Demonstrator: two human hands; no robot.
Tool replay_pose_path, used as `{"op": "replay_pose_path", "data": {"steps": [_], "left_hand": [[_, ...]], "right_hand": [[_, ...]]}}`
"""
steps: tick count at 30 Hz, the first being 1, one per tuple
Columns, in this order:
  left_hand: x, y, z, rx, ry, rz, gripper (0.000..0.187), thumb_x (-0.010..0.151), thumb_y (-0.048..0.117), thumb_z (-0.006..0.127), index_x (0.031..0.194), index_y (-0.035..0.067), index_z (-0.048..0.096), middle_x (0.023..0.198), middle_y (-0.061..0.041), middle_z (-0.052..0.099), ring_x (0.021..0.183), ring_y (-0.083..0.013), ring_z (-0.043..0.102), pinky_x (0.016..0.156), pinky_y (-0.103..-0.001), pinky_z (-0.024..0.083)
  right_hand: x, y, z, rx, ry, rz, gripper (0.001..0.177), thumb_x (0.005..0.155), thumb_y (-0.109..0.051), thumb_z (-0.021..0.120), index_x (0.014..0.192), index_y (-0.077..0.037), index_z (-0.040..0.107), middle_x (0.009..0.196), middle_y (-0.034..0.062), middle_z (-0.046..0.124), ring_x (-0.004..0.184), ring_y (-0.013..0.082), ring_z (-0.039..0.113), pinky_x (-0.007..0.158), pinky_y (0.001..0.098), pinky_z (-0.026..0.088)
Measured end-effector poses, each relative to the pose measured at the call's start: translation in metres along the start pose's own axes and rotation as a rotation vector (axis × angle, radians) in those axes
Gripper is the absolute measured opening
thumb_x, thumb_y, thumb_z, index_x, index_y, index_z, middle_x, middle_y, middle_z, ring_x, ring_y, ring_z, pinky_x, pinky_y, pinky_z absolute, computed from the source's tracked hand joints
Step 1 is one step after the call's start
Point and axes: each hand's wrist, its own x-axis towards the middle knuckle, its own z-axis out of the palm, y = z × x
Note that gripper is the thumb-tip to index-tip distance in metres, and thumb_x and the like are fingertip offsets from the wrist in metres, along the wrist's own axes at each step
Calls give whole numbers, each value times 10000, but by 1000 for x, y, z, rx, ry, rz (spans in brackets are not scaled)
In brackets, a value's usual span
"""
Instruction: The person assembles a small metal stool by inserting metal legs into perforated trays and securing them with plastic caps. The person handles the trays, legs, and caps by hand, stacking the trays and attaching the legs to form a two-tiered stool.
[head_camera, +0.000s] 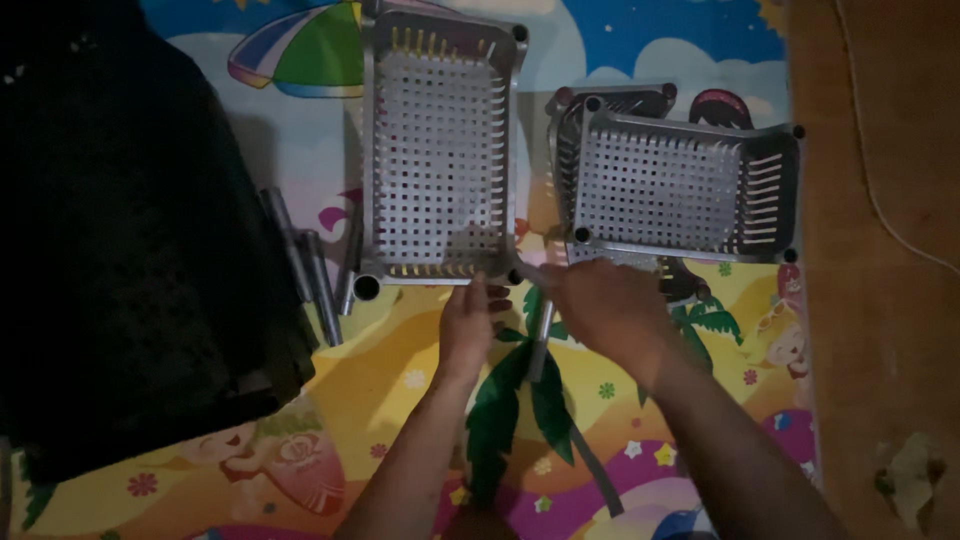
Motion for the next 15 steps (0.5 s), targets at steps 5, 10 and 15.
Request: {"op": "replay_pose_path", "data": {"steps": [5, 10, 15], "left_hand": [[-4, 5, 0, 48, 0, -20, 398, 1060, 371, 417, 1154, 47, 630, 1032, -70, 746, 935, -180, 725, 779, -384, 557], [-7, 11, 1, 44, -10, 14, 377, 1055, 362, 412, 1163, 65, 619, 1020, -57, 732, 922, -176, 709, 786, -374, 544], [-8, 13, 2, 32, -2, 15, 374, 1057, 371, 436, 1161, 66, 626, 1007, -52, 732, 910, -170, 710, 762, -360, 547]], "right_hand": [[11, 2, -14, -24, 110, -138, 316, 883, -247, 613, 1170, -309, 731, 803, 135, 712, 798, 368, 716, 602, 527, 570], [22, -6, -17, -169, 8, -147, 238, 900, -152, 608, 1091, -212, 737, 876, 145, 717, 820, 364, 731, 649, 497, 583], [24, -10, -17, -233, 59, -173, 165, 838, -108, 650, 932, -145, 780, 901, 130, 716, 817, 330, 736, 613, 456, 579]]}}
